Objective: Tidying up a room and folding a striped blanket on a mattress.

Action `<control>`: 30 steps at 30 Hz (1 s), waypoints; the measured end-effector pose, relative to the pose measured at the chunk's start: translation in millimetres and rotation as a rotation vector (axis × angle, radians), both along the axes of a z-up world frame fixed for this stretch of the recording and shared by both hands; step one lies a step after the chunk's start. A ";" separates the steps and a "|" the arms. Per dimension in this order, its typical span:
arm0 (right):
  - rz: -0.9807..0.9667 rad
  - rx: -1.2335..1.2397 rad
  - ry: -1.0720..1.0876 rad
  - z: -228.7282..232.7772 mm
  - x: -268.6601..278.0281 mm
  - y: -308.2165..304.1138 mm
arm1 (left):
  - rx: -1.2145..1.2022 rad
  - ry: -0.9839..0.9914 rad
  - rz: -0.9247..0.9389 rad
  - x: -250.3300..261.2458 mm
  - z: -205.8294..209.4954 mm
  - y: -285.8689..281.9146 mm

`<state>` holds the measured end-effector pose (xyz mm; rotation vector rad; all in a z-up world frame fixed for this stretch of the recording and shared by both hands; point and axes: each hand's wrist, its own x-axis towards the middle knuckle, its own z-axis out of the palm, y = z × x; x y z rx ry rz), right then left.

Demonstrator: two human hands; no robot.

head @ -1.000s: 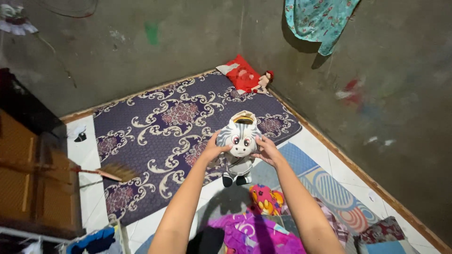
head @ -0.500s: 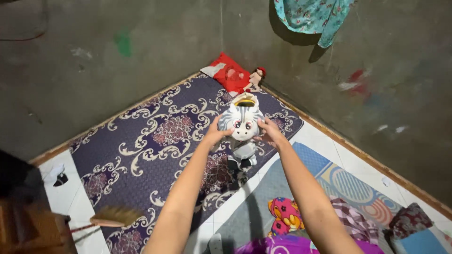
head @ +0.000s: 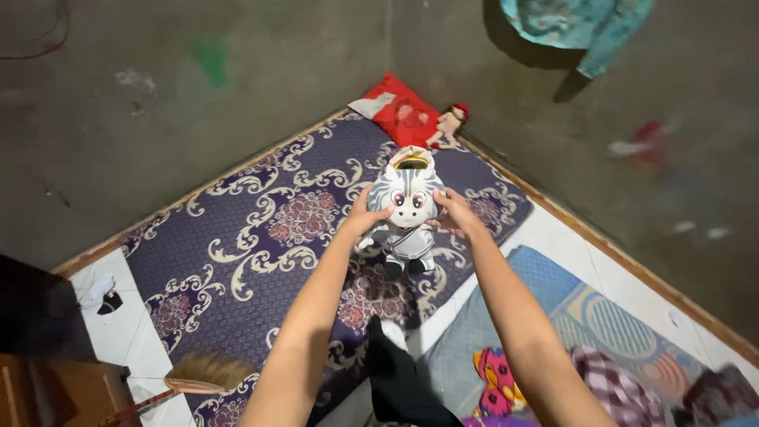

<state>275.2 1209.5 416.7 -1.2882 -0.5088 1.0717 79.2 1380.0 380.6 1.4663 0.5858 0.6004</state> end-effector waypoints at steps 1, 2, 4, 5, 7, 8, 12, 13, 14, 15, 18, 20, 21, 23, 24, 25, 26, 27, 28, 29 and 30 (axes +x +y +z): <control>0.015 -0.004 -0.002 -0.6 3.6 19.4 | -0.016 0.012 0.017 0.8 0.9 15.3; 0.032 -0.006 -0.005 -1.5 6.6 40.4 | -0.017 0.009 0.033 1.2 -3.1 33.8; 0.071 -0.002 0.003 -4.5 15.0 82.5 | -0.014 0.013 0.079 4.9 -12.0 71.2; 0.085 -0.005 0.003 -9.5 21.4 106.2 | -0.017 0.012 0.093 5.5 -10.8 88.9; 0.123 -0.004 -0.009 -20.0 36.7 152.8 | -0.036 0.010 0.123 10.0 -9.0 124.0; 0.139 -0.003 -0.015 -17.9 45.1 176.8 | -0.036 0.003 0.139 17.2 -7.8 145.4; 0.203 -0.004 -0.036 -3.1 73.5 276.1 | -0.049 0.007 0.189 46.4 -0.2 236.7; 0.211 -0.009 -0.039 2.1 82.5 300.9 | -0.044 0.010 0.195 57.2 2.4 260.7; 0.217 -0.008 -0.040 10.1 89.1 324.4 | -0.043 0.008 0.201 67.9 6.1 284.5; 0.227 -0.006 -0.076 18.8 96.3 347.5 | -0.031 0.005 0.209 79.2 10.6 308.0; 0.221 -0.014 -0.160 30.3 133.3 412.1 | -0.013 -0.017 0.218 125.3 15.8 370.3; 0.206 -0.027 -0.211 35.8 161.5 449.0 | -0.008 -0.040 0.220 157.4 17.5 404.3; 0.202 -0.015 -0.255 40.3 175.0 465.0 | -0.002 -0.067 0.225 172.4 19.4 418.9; 0.196 -0.007 -0.286 42.0 190.8 492.2 | -0.001 -0.080 0.227 189.5 19.5 442.0; 0.207 0.022 -0.310 42.0 199.5 503.4 | 0.011 -0.076 0.229 198.8 19.6 451.3; 0.218 0.051 -0.333 42.1 207.5 513.9 | 0.022 -0.073 0.231 207.3 19.7 459.8; 0.207 0.050 -0.335 45.9 213.3 520.3 | 0.023 -0.074 0.220 216.0 28.1 465.5; 0.174 0.025 -0.343 49.9 218.7 526.9 | -0.003 -0.071 0.212 224.2 36.6 471.3; 0.137 0.000 -0.350 54.4 224.7 533.3 | -0.027 -0.067 0.199 233.6 45.7 477.9; 0.120 -0.002 -0.350 55.7 234.0 542.0 | -0.026 -0.067 0.182 244.3 56.1 484.5; 0.085 -0.043 -0.344 54.5 242.2 547.8 | -0.056 -0.087 0.179 253.7 63.7 488.0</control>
